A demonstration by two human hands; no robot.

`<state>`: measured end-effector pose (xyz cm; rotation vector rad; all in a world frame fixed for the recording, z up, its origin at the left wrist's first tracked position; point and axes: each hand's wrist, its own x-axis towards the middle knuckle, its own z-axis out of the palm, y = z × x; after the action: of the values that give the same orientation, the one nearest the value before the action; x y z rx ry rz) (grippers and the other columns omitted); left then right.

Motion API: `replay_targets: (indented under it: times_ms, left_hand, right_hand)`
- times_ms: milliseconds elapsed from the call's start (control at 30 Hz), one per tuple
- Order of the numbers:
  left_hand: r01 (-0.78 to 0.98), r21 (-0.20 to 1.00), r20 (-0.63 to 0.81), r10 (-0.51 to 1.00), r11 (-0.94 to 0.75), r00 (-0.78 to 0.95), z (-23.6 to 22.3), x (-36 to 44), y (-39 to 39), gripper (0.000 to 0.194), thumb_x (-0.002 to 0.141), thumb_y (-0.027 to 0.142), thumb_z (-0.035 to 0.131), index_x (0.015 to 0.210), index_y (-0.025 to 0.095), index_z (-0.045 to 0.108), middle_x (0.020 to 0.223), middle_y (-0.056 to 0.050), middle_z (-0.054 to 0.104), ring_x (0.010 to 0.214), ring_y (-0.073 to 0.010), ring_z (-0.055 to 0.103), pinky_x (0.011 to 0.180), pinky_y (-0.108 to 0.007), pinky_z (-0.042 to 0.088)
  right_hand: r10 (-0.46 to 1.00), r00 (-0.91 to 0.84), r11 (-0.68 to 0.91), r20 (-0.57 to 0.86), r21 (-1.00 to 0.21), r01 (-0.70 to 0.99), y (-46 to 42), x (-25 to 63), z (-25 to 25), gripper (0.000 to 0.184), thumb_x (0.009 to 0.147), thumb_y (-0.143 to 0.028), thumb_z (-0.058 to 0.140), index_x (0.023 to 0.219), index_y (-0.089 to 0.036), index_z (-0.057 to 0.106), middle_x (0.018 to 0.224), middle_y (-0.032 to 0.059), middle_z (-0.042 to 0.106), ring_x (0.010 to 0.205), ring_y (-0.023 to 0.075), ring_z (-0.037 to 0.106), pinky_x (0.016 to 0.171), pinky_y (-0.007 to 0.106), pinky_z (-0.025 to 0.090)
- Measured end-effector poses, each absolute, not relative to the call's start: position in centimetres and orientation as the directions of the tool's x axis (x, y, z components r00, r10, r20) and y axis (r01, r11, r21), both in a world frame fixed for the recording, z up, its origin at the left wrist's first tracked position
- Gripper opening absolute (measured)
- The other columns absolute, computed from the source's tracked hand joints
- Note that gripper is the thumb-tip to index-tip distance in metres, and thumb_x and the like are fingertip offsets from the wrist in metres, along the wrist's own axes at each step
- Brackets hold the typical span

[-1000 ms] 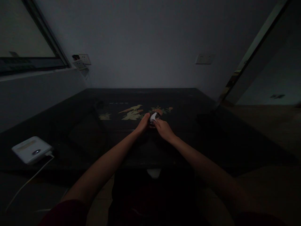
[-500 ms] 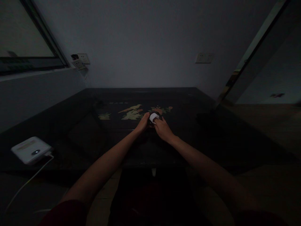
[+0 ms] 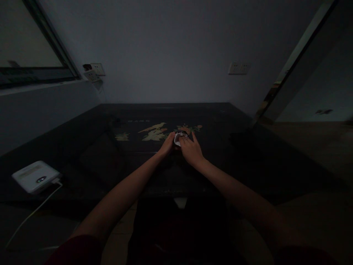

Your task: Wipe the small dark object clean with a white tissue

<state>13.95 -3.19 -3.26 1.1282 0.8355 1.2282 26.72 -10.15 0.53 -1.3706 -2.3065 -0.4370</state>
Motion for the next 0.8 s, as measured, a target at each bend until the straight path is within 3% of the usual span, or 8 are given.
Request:
replay_targets:
  times_ms: [167,400,567,667,800]
  left_hand:
    - [-0.296,0.955,0.088,0.972,-0.02,0.218,-3.4,13.9,-3.2,0.034,0.085,0.05,0.054,0.098,0.019,0.054,0.084,-0.001,0.06,0.069,-0.0128,0.057,0.054,-0.021,0.049]
    - [-0.309,0.951,0.038,0.981,0.023,0.191,-2.8,13.9,-3.6,0.033,0.087,0.048,0.052,0.101,0.018,0.054,0.086,-0.003,0.06,0.069,-0.0128,0.058,0.055,-0.023,0.051]
    - [-0.333,0.942,0.029,0.979,0.041,0.203,-3.1,13.8,-3.2,0.032,0.088,0.048,0.051,0.101,0.019,0.055,0.087,-0.002,0.061,0.068,-0.0125,0.058,0.054,-0.023,0.052]
    - [-0.344,0.938,0.04,0.977,0.035,0.209,-3.2,13.8,-3.0,0.031,0.088,0.046,0.051,0.103,0.019,0.056,0.088,-0.003,0.062,0.069,-0.0127,0.059,0.053,-0.022,0.051]
    - [-0.332,0.943,0.024,0.983,0.038,0.181,-3.3,13.8,-2.9,0.032,0.088,0.048,0.051,0.101,0.019,0.057,0.082,-0.003,0.062,0.066,-0.0126,0.058,0.05,-0.02,0.048]
  right_hand:
    - [0.79,-0.405,0.45,0.46,0.012,0.893,-10.2,26.7,0.6,0.031,0.093,-0.013,0.038,0.115,-0.007,0.06,0.107,0.0186,0.07,0.1,0.0241,0.065,0.114,0.048,0.021]
    - [0.833,-0.352,0.49,0.427,-0.272,0.828,-9.8,27.0,0.3,0.027,0.096,-0.015,0.035,0.106,-0.015,0.061,0.101,0.0101,0.072,0.097,0.0207,0.065,0.105,0.04,0.033]
    - [0.849,-0.319,0.491,0.42,-0.409,0.769,-9.1,27.1,-0.3,0.024,0.097,-0.018,0.037,0.095,-0.016,0.06,0.096,0.0101,0.071,0.093,0.0212,0.064,0.089,0.032,0.042]
    - [0.839,-0.322,0.511,0.439,-0.431,0.743,-8.9,27.0,-0.6,0.022,0.096,-0.018,0.037,0.098,-0.016,0.059,0.102,0.0114,0.07,0.097,0.0215,0.063,0.086,0.03,0.044]
    - [0.8,-0.37,0.555,0.473,-0.349,0.755,-9.1,26.9,-0.9,0.026,0.096,-0.016,0.035,0.111,-0.015,0.057,0.107,0.0115,0.069,0.105,0.0216,0.062,0.102,0.04,0.037]
